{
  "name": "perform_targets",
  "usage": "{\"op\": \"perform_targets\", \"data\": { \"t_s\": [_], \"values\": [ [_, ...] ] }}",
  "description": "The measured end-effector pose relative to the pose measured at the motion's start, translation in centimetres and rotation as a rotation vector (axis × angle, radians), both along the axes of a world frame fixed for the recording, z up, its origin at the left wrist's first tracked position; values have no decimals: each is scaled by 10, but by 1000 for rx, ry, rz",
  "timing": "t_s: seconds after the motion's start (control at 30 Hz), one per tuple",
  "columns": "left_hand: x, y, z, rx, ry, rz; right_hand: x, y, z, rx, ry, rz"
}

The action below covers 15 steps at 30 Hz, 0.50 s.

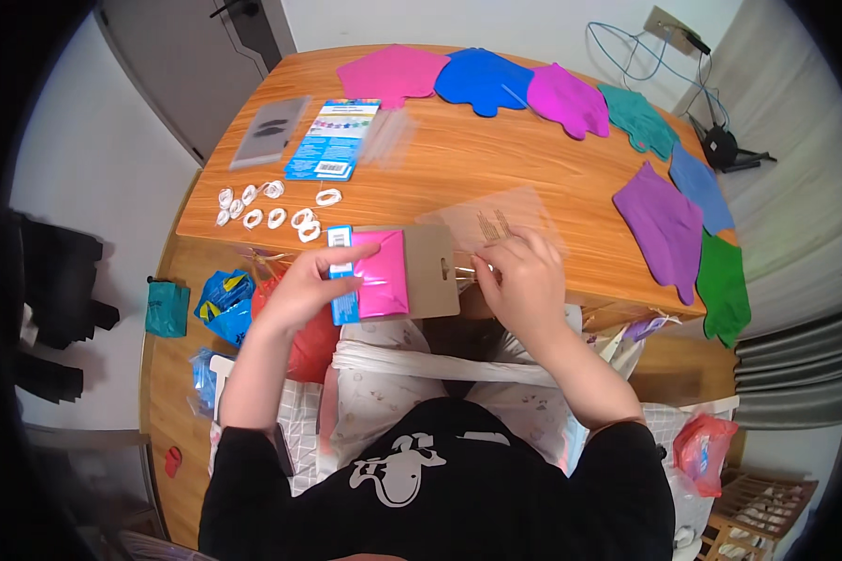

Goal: The person stacks deflated foil balloons on the desk, folds the stack into a compact shape, and inserts them into a packaging sleeve by hand.

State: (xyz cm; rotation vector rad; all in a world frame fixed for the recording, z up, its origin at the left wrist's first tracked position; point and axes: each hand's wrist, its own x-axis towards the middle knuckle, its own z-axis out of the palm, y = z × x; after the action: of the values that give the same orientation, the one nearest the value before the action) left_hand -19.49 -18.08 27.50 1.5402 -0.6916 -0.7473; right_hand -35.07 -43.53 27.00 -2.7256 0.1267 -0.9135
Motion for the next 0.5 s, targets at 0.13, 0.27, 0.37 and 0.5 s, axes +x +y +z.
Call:
{"op": "perform_targets", "data": {
  "t_s": [0.13,0.27,0.37,0.5],
  "values": [
    [18,-1,16,159,166,-74,-4,-3,-7,27,-104,-17],
    [20,-10,46,338,233,-56,-8,-9,-13,91,-154,0],
    [14,-20,50,332,243,-43,-12,-26,-17,215,-40,173],
    [2,-33,32,172,212,-35,-19,-42,-18,212,110,274]
  ]
}}
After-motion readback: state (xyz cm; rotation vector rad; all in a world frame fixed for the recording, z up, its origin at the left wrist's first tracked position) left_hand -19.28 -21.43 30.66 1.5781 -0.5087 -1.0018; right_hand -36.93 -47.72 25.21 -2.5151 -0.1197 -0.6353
